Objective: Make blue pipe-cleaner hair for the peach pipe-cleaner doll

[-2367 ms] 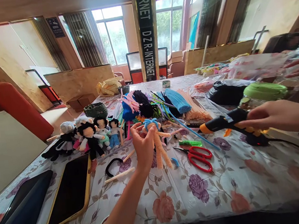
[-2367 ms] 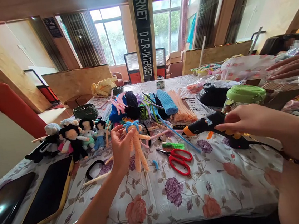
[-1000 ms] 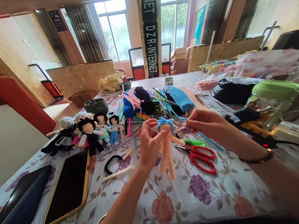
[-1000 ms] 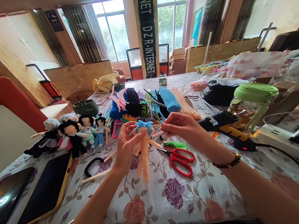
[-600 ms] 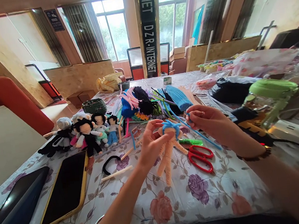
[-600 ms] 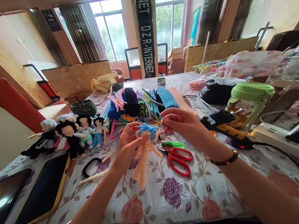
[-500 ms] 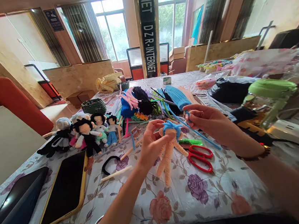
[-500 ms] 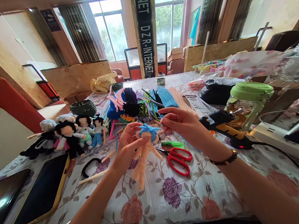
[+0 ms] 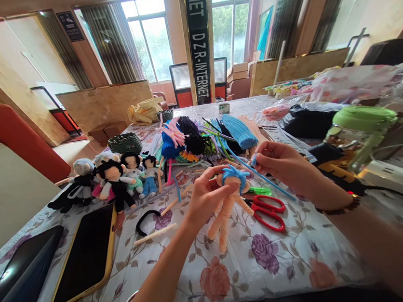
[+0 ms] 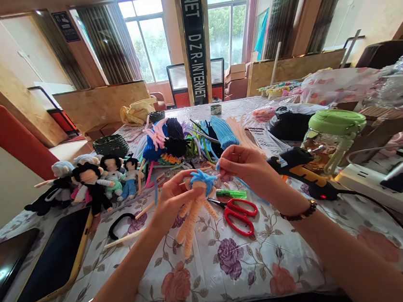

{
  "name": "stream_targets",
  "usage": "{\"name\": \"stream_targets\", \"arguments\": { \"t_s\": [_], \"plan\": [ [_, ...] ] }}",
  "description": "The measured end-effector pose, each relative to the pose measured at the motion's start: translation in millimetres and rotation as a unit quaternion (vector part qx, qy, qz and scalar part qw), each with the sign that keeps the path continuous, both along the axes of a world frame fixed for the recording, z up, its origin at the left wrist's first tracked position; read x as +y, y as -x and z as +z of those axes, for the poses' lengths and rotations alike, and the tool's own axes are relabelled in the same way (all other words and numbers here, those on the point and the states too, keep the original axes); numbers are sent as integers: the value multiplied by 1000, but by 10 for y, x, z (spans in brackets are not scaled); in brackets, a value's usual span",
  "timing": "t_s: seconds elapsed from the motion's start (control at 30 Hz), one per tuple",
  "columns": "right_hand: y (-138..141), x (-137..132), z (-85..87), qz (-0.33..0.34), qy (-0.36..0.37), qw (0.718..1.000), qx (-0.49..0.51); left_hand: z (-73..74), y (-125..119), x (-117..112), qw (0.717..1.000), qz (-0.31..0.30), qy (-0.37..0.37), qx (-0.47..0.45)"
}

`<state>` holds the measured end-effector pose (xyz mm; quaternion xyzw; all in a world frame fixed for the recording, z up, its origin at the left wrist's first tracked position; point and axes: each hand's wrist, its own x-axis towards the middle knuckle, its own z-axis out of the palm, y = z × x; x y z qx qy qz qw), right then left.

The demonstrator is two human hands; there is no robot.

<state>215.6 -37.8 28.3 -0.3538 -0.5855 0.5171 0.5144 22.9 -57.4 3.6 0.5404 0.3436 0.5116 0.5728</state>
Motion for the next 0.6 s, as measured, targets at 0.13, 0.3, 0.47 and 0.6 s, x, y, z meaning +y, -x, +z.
{"name": "stream_targets", "arguments": {
  "t_s": [0.13, 0.3, 0.47, 0.6],
  "plan": [
    [-14, 26, -54, 38, 7, 999, 6, 0, 1, -1, 1000, -15, 5, -7],
    [-13, 68, -125, 40, 1, 999, -9, -5, 1, 13, 999, -37, -23, -30],
    [-22, 102, -178, 52, 36, 998, -17, -1, 3, 20, 998, -32, -54, -29],
    [-15, 103, -200, 70, 65, 995, 1, -4, 2, 25, 998, -29, -57, -28]
  ]
}}
